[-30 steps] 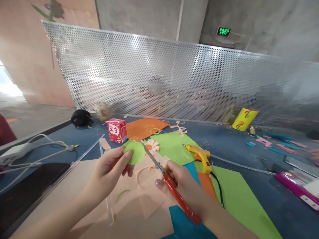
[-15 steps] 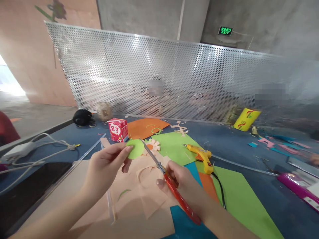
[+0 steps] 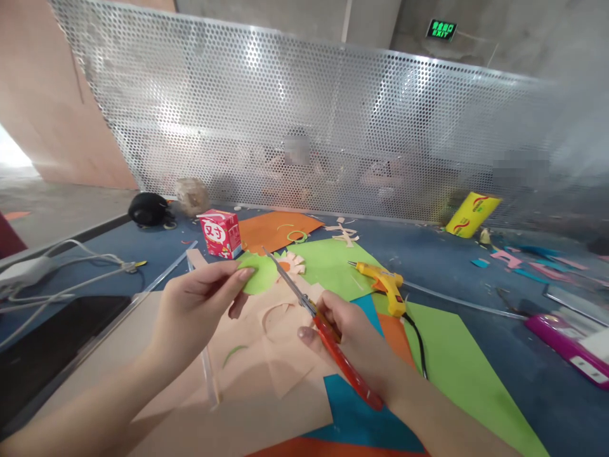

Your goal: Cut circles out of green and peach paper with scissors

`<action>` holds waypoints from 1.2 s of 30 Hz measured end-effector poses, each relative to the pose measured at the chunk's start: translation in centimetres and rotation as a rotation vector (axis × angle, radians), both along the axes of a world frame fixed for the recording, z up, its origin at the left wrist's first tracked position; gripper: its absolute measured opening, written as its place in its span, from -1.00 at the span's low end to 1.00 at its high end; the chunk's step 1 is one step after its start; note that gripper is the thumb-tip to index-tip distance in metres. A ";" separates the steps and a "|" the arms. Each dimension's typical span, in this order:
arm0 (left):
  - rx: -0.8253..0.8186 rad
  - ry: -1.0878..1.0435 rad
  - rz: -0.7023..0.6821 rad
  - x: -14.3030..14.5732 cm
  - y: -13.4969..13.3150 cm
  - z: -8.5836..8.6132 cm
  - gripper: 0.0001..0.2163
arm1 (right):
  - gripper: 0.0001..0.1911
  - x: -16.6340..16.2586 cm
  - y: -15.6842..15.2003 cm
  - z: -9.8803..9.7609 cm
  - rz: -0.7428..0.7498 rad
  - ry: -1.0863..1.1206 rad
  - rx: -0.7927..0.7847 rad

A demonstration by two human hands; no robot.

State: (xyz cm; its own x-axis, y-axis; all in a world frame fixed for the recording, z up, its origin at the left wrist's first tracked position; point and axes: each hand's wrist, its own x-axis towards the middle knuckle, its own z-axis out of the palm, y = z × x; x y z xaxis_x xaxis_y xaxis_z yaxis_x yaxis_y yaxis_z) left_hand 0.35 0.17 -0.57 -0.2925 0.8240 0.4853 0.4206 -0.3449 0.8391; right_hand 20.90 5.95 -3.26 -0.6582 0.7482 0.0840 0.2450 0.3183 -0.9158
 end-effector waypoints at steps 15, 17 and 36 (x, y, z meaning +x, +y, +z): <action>0.010 0.050 -0.040 -0.2 -0.2 0.8 -0.78 | -0.78 0.2 -0.4 0.9 -0.009 -0.052 0.020; -0.015 0.063 -0.075 -0.2 -0.2 0.7 -0.74 | -0.79 0.2 -0.3 0.9 0.000 -0.057 0.023; -0.037 -0.011 -0.031 -0.3 -0.2 1.1 -0.70 | -0.76 0.5 -0.3 0.7 -0.012 -0.071 -0.019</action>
